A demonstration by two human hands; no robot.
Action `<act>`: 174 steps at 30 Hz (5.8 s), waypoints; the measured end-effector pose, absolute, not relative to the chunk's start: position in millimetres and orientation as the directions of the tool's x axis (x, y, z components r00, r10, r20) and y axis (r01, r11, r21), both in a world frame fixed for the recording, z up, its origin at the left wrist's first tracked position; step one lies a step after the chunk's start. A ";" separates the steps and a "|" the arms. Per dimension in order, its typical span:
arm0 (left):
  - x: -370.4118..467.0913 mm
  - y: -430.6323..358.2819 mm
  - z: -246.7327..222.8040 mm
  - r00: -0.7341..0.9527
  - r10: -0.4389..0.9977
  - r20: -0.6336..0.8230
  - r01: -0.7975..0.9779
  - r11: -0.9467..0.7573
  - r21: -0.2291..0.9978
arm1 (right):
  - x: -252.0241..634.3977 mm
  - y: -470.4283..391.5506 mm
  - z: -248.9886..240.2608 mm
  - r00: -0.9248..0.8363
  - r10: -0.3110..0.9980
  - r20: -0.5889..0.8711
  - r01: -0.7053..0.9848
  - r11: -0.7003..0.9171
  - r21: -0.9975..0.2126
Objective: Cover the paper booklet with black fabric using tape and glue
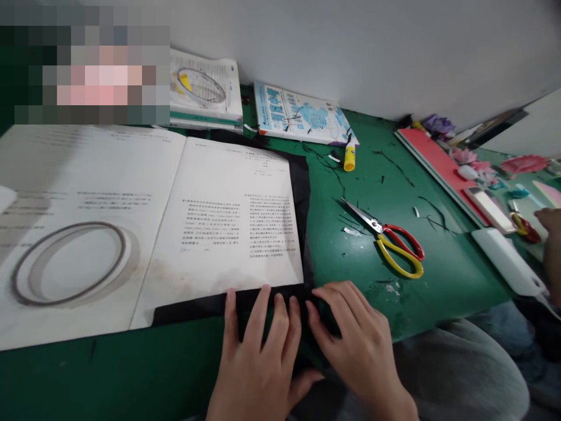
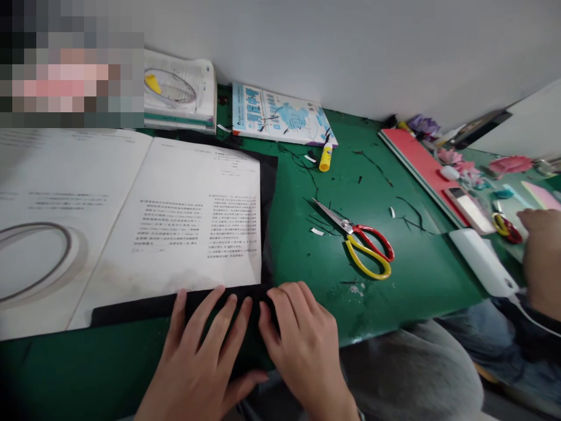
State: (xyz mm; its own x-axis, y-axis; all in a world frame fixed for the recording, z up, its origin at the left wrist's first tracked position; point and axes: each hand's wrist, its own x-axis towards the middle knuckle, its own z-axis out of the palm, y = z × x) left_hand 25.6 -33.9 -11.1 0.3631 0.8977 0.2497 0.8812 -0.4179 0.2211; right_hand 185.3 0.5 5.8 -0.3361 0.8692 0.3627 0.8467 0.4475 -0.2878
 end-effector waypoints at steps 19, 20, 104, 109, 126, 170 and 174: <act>25.8 -34.5 -9.2 0.364 0.903 0.229 0.884 -0.412 0.220 | 184.5 4.1 -0.4 -0.240 0.886 0.397 0.831 0.399 -0.389; 26.2 -34.2 -8.7 0.362 0.906 0.221 0.886 -0.408 0.222 | 184.1 4.4 -1.3 -0.226 0.890 0.395 0.835 0.386 -0.391; 47.5 -28.3 -13.1 0.408 0.861 0.303 0.841 -0.484 0.243 | 201.3 -9.0 -2.9 -0.120 0.885 0.450 0.890 0.297 -0.347; 47.8 -27.6 -12.3 0.414 0.867 0.278 0.841 -0.481 0.247 | 197.4 -13.5 -6.6 0.023 0.923 0.384 0.903 0.146 -0.404; 47.8 -25.6 -11.8 0.411 0.854 0.320 0.842 -0.490 0.226 | 186.3 -13.9 -8.9 -0.024 0.884 0.466 0.857 0.259 -0.446; 46.2 -27.3 -11.6 0.418 0.860 0.293 0.844 -0.487 0.225 | 180.9 -11.7 -5.2 0.115 0.902 0.416 0.864 0.116 -0.490; 46.4 -25.1 -12.3 0.419 0.852 0.315 0.840 -0.495 0.222 | 179.2 -11.6 -3.9 0.124 0.899 0.421 0.861 0.113 -0.496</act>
State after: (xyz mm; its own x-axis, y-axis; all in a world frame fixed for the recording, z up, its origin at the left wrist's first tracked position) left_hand 46.4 -25.1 -12.3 0.4190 0.8516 0.3151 0.8397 -0.4954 0.2223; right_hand 179.2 -11.6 -3.9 0.1243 0.8987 0.4206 0.8607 0.1133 -0.4964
